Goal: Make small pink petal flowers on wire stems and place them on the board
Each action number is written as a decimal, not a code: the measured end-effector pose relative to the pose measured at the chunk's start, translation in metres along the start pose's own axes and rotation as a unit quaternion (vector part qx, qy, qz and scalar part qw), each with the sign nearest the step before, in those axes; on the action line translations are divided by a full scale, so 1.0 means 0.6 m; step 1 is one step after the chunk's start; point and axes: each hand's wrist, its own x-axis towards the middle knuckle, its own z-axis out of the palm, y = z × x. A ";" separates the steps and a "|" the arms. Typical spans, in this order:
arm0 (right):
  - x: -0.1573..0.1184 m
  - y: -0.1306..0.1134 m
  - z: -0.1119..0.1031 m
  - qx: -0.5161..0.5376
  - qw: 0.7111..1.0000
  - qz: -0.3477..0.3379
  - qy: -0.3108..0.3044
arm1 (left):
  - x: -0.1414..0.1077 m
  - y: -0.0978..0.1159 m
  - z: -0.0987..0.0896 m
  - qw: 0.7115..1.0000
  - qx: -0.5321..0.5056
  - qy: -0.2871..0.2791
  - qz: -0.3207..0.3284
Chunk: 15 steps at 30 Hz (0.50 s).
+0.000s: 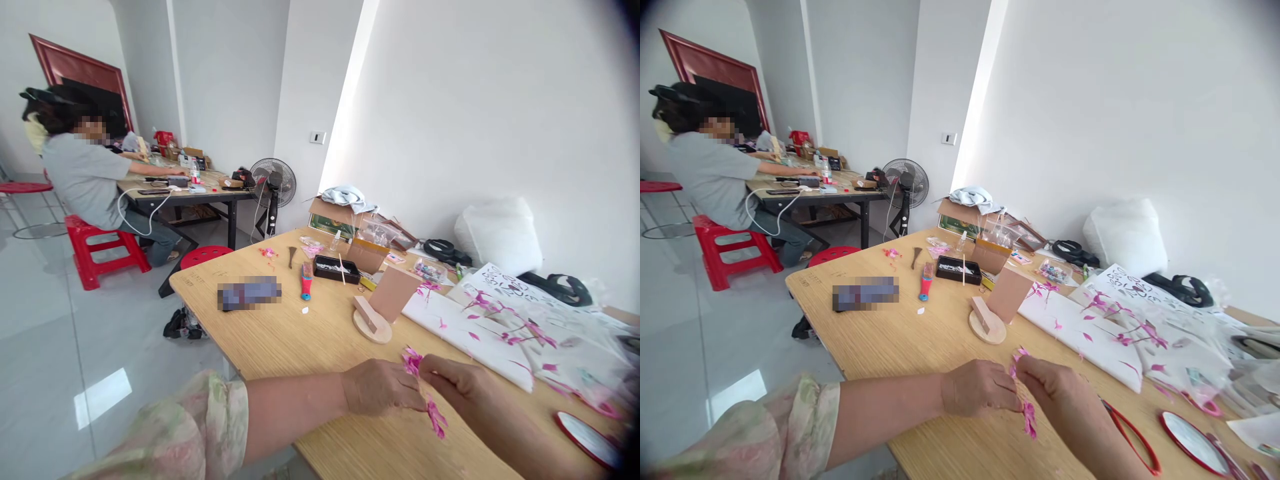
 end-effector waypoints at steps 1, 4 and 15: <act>0.005 0.010 0.001 0.033 0.999 0.009 -0.009 | 0.001 0.002 -0.001 1.000 -0.012 0.015 -0.003; 0.004 0.040 0.032 0.109 0.992 0.023 -0.050 | 0.005 0.004 -0.006 0.992 -0.068 0.095 -0.055; -0.058 -0.007 0.098 -0.105 0.992 0.030 -0.061 | 0.002 -0.009 -0.012 0.984 -0.005 0.075 -0.163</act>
